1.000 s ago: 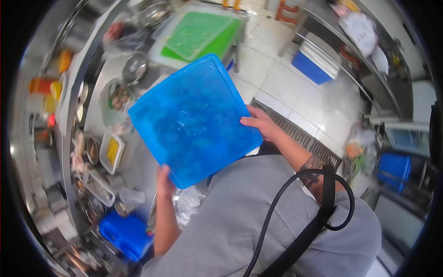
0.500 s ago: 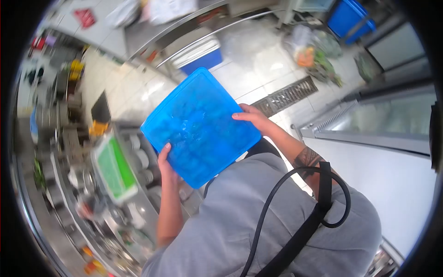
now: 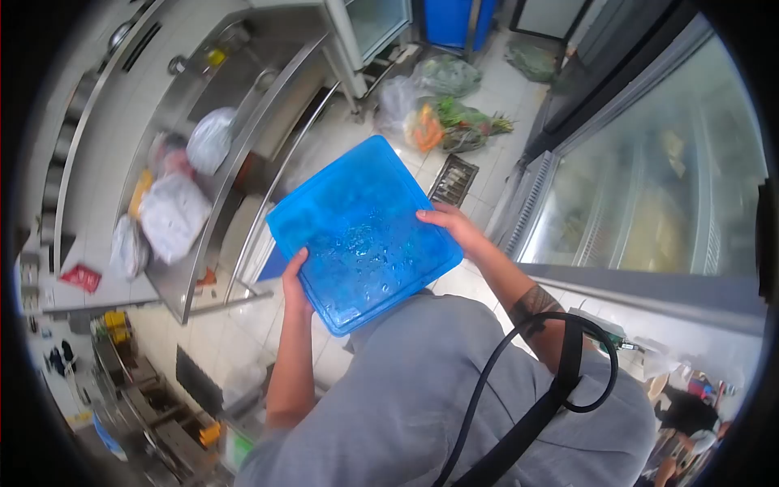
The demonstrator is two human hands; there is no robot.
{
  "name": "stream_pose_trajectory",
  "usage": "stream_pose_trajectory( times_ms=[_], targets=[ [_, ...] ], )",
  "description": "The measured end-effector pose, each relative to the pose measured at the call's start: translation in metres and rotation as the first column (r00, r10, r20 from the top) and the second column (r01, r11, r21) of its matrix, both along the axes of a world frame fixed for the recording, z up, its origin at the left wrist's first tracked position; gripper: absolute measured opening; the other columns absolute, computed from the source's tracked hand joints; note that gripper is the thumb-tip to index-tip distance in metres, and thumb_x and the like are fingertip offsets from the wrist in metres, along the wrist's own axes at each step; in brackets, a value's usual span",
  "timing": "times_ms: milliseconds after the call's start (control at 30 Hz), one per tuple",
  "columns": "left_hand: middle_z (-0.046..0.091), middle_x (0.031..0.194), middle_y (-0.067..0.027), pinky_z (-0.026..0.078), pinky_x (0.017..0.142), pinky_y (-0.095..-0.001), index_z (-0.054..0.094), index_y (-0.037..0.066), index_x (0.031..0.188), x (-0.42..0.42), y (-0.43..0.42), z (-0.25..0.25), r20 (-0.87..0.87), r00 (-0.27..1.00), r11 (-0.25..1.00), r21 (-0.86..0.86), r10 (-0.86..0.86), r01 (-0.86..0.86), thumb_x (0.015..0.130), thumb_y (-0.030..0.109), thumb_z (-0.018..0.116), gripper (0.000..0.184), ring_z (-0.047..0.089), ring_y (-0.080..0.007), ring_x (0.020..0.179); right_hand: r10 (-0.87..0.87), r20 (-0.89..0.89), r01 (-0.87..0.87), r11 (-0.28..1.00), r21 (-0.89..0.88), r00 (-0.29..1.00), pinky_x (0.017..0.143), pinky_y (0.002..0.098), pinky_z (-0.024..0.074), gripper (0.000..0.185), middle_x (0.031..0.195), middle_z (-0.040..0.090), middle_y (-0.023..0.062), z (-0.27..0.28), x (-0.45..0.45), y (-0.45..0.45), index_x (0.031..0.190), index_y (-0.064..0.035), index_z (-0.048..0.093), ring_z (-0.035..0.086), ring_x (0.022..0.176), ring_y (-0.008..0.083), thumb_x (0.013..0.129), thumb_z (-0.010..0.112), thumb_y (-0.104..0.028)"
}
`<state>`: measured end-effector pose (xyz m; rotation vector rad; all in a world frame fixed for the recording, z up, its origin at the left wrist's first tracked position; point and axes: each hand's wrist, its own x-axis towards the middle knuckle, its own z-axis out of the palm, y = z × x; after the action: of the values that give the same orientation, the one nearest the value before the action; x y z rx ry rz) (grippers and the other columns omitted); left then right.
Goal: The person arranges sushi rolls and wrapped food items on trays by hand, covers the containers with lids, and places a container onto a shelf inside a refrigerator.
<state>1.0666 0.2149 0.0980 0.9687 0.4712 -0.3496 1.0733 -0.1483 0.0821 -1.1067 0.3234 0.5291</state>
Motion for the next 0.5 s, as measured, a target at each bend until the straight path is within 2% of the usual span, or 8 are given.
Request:
stream_pose_trajectory(
  times_ms=[133,233,400,500],
  targets=[
    [0.070,0.127,-0.0190,0.057,0.100,-0.0452,0.058,-0.002,0.138,0.118,-0.056,-0.019,-0.065,0.980,0.981,-0.032,-0.191,0.189,0.098,0.032,0.069,0.054,0.070,-0.0325,0.113,-0.121,-0.046,0.123,0.992,0.031,0.992,0.097,0.0393,0.0582,0.068,0.128,0.069,0.0212,-0.024,0.055,-0.053,0.136,0.0094,0.059,0.072,0.110,0.0287,0.094,0.077,-0.042],
    [0.070,0.126,-0.0189,0.057,0.101,-0.0456,0.059,-0.002,0.137,0.207,-0.091,-0.028,-0.082,0.938,0.942,-0.048,-0.337,0.334,0.097,0.033,0.070,0.054,0.069,-0.0324,0.113,-0.229,-0.062,0.231,0.973,0.020,0.971,0.096,0.0399,0.0594,0.067,0.129,0.069,0.0211,-0.015,0.079,-0.075,0.138,0.0095,0.057,0.072,0.110,0.0291,0.097,0.074,-0.040],
    [0.070,0.125,-0.0189,0.056,0.102,-0.0468,0.060,-0.001,0.137,0.340,-0.195,-0.030,-0.122,0.780,0.790,-0.091,-0.613,0.606,0.097,0.035,0.071,0.055,0.069,-0.0324,0.113,-0.540,-0.099,0.543,0.840,0.002,0.836,0.093,0.0375,0.0608,0.065,0.125,0.069,0.0185,-0.023,0.104,-0.131,0.141,0.0085,0.053,0.072,0.107,0.0251,0.099,0.072,-0.038],
    [0.073,0.121,-0.0182,0.059,0.097,-0.0425,0.064,-0.003,0.130,0.401,-0.279,-0.022,-0.088,0.683,0.688,-0.094,-0.725,0.719,0.097,0.032,0.072,0.050,0.072,-0.0294,0.107,-0.685,-0.084,0.690,0.721,0.059,0.724,0.092,0.0374,0.0612,0.065,0.124,0.069,0.0175,-0.027,0.118,-0.165,0.142,0.0072,0.052,0.072,0.105,0.0243,0.099,0.072,-0.036]
  ],
)
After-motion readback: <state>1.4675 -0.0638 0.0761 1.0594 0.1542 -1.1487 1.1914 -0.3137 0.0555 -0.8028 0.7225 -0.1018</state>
